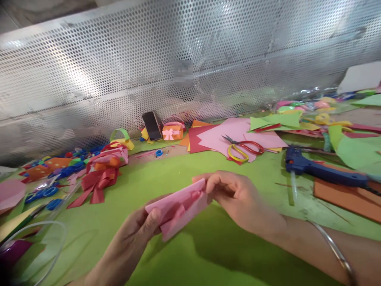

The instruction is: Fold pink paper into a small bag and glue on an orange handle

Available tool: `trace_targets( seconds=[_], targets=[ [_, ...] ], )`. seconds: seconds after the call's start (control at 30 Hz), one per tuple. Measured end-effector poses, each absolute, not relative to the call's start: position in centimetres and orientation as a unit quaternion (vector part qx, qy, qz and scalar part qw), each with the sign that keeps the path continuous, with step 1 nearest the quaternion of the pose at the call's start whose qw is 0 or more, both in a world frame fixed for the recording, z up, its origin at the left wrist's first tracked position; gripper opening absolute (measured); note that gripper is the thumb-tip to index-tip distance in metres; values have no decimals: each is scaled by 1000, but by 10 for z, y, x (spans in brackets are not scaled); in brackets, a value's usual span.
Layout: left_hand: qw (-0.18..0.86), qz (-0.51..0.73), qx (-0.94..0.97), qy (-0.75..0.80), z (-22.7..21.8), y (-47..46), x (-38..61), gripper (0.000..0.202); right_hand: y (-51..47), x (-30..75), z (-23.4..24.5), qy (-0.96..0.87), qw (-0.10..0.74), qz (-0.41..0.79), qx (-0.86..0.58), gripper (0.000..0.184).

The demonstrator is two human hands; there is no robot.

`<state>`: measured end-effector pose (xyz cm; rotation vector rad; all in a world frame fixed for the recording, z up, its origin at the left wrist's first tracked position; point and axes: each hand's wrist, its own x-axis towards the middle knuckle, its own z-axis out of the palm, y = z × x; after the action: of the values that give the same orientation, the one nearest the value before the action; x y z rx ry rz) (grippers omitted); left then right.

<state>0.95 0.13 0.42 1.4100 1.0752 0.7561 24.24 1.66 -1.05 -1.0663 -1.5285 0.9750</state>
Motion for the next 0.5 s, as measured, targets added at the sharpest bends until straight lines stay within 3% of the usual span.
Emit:
trace_targets(
  seconds=[0.1,0.23,0.33,0.4,0.5],
  targets=[
    [509,362,628,464,4,7,9,47,21,244,-14,-678,453,346,-465,31],
    [274,373,731,501,-5,19,1,36,29,260,-1,-709,424,264,-499,28],
    [113,324,782,521,-13,29,-8,64,34,294,31,-728,393,188,-529,24],
    [32,315,805,502,-16,33,-12,71,33,326,54,-725,360,126,-573,22],
    [-73,324,838,433,-16,36,-17,38,24,375,67,-685,293,28,-666,19]
  ],
)
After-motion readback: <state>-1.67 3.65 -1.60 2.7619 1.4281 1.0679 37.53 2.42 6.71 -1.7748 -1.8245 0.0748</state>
